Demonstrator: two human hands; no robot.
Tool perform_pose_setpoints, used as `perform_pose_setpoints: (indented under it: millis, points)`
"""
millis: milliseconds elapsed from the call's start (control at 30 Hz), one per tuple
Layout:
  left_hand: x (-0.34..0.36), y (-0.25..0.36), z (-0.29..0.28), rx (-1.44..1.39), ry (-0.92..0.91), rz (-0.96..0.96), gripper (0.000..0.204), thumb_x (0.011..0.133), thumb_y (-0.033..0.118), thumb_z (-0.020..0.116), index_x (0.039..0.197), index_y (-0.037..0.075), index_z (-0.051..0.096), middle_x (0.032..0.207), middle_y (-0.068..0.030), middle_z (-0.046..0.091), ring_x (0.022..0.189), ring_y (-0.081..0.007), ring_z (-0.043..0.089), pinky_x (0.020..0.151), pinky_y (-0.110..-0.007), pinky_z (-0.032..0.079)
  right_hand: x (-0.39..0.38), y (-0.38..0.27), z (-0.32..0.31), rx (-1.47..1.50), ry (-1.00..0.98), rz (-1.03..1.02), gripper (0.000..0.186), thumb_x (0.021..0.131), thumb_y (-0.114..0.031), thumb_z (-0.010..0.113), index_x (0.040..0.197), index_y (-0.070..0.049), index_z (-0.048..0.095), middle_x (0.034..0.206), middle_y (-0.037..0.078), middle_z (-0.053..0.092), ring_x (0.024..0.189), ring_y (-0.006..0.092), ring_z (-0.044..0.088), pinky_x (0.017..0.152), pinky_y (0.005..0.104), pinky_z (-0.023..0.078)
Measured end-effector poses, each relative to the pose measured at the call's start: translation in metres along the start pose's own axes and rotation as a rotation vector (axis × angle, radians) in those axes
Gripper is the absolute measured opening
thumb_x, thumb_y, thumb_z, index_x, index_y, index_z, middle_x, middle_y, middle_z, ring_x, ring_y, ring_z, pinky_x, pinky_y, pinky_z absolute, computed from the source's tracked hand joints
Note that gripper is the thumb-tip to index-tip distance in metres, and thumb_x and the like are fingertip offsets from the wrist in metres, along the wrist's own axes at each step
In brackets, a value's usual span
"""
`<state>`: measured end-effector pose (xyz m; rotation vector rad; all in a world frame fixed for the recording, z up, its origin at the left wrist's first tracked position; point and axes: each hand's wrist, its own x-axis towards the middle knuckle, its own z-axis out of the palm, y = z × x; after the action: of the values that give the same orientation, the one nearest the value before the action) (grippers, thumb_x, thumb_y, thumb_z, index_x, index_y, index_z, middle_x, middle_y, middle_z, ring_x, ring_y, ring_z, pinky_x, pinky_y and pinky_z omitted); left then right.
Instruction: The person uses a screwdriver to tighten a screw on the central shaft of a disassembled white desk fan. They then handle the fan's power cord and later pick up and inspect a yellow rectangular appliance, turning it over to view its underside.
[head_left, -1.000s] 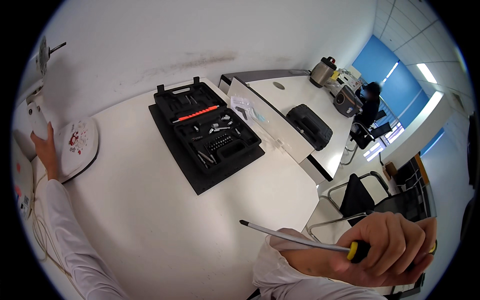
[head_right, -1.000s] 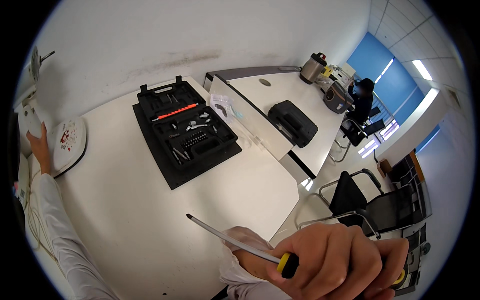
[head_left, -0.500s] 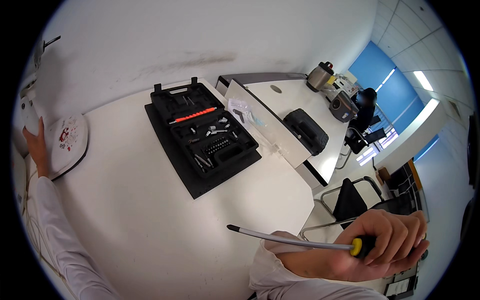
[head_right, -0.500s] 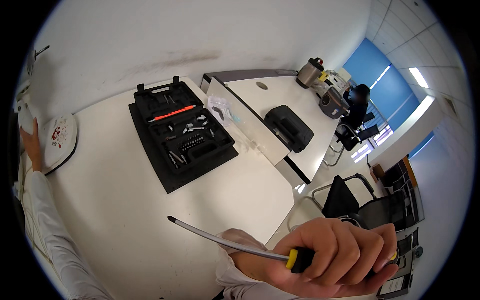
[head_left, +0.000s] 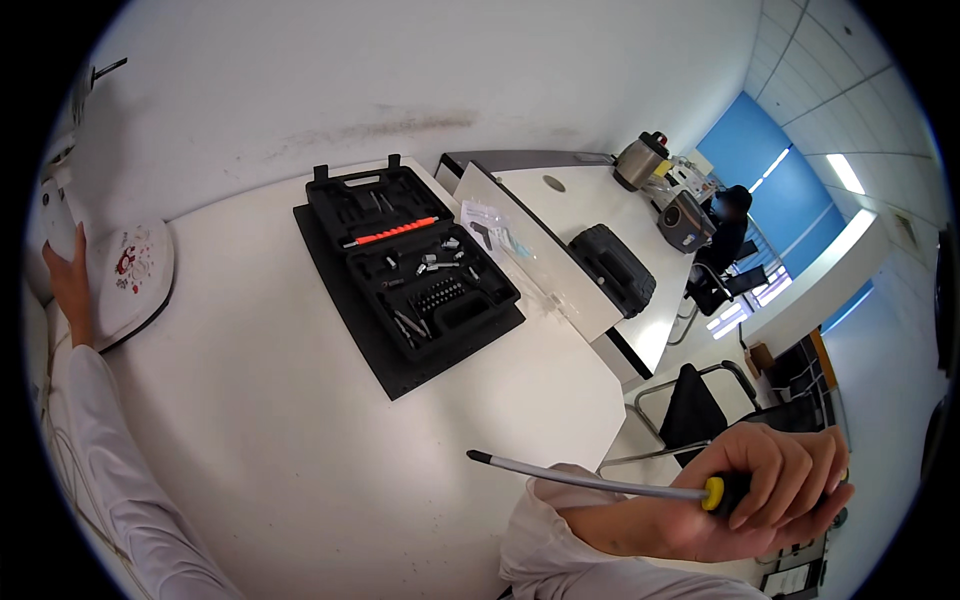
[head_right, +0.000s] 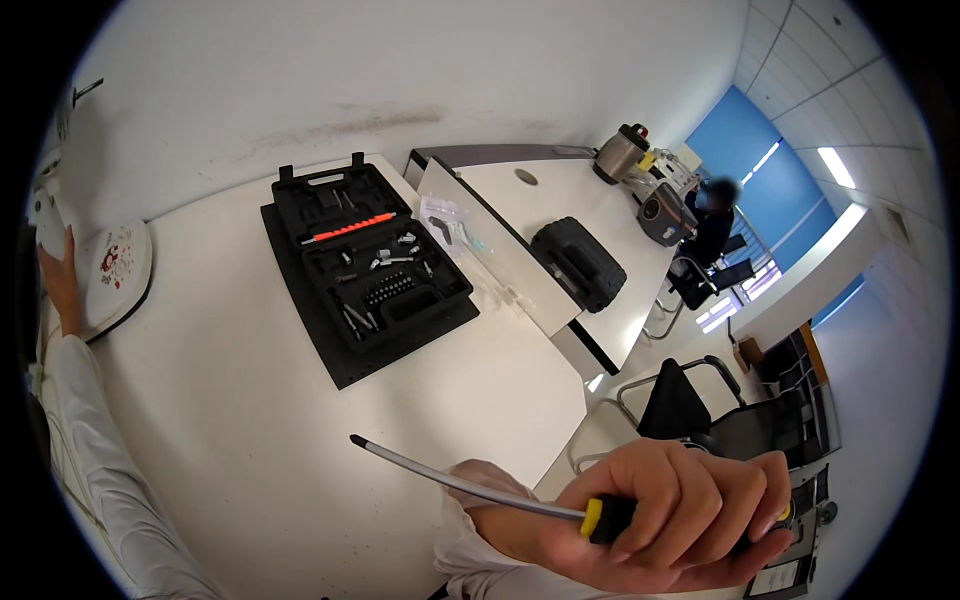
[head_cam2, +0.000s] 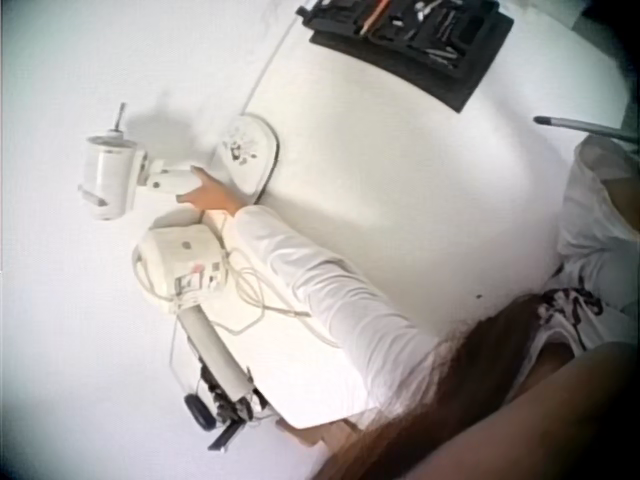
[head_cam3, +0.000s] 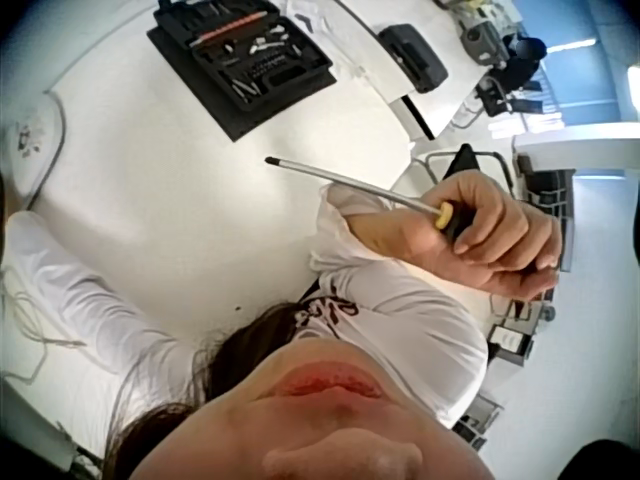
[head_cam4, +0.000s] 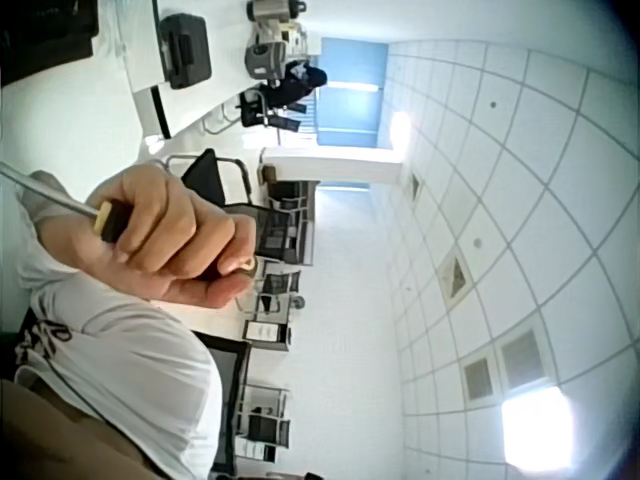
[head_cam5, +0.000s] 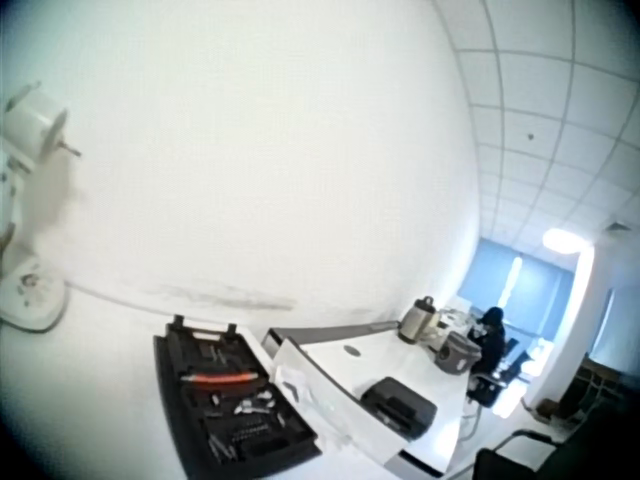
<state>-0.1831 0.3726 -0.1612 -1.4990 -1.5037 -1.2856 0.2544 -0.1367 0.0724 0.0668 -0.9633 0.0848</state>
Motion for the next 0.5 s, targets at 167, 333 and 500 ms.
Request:
perform_pose_setpoints:
  millis: [167, 333, 500]
  points:
    - [0.0, -0.008, 0.012, 0.074, 0.022, -0.002, 0.071, 0.082, 0.052, 0.059, 0.127, 0.0, 0.041, 0.121, -0.0219, 0.053, 0.112, -0.0352, 0.052, 0.093, -0.037, 0.04, -0.003, 0.001, 0.004, -0.01, 0.024, 0.004, 0.022, 0.089, -0.014, 0.057, 0.073, -0.012, 0.042, 0.047, -0.003, 0.04, 0.031, 0.0032, 0.034, 0.03, 0.0159, 0.033]
    - [0.004, -0.025, 0.018, 0.135, 0.042, 0.01, 0.072, 0.083, 0.053, 0.057, 0.128, 0.0, 0.04, 0.122, -0.0212, 0.053, 0.112, -0.0351, 0.051, 0.094, -0.037, 0.039, -0.001, -0.001, 0.0, -0.002, -0.02, 0.02, 0.022, 0.09, -0.023, 0.055, 0.076, -0.013, 0.041, 0.049, -0.004, 0.04, 0.032, 0.0015, 0.033, 0.029, 0.0136, 0.031]
    - [0.004, -0.015, 0.02, 0.21, -0.051, -0.079, 0.073, 0.082, 0.055, 0.056, 0.128, 0.0, 0.041, 0.121, -0.021, 0.053, 0.111, -0.0355, 0.052, 0.094, -0.038, 0.04, -0.001, -0.004, -0.002, -0.002, -0.045, 0.042, 0.027, 0.092, -0.036, 0.053, 0.079, -0.016, 0.04, 0.052, -0.007, 0.038, 0.033, -0.0018, 0.031, 0.029, 0.0098, 0.029]
